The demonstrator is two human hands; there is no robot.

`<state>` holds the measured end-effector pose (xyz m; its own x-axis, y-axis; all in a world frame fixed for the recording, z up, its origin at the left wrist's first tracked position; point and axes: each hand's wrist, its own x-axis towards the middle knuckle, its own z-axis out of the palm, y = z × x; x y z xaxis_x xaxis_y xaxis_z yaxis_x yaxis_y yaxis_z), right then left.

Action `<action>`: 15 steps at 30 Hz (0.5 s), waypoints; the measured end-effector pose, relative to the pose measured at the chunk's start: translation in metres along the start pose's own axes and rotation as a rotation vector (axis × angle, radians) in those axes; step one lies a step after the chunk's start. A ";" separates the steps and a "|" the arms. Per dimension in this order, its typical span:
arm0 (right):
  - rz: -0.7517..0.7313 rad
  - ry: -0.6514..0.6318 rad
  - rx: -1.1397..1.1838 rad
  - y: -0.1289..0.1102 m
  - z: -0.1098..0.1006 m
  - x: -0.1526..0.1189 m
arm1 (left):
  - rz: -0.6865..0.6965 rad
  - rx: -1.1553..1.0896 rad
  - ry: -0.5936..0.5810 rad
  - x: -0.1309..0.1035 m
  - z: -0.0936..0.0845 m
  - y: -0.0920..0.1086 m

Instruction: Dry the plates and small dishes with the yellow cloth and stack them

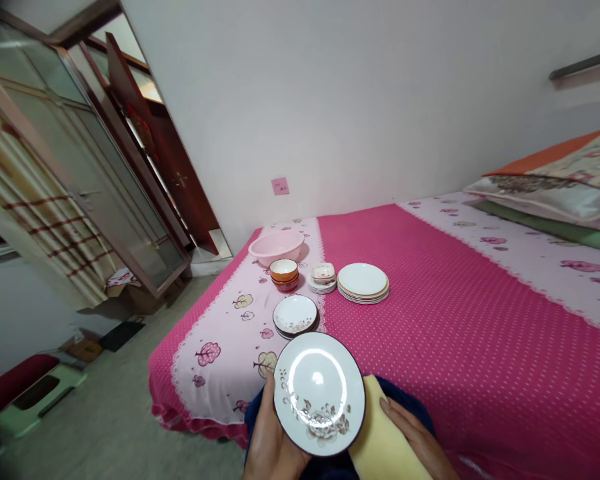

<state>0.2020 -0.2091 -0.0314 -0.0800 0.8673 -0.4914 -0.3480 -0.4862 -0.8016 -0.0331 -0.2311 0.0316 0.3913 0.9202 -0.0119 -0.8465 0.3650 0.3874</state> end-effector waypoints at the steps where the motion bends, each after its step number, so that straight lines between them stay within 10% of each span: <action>1: 0.004 0.011 0.002 0.001 -0.001 0.000 | 0.007 -0.003 -0.001 -0.001 0.000 0.000; 15: -0.106 0.102 -0.284 -0.011 0.026 -0.050 | 0.083 -0.069 0.013 -0.017 -0.009 0.010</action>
<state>0.1855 -0.2448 0.0109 0.0421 0.9066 -0.4200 -0.0735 -0.4164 -0.9062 -0.0516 -0.2423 0.0277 0.3143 0.9493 0.0054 -0.8989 0.2958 0.3231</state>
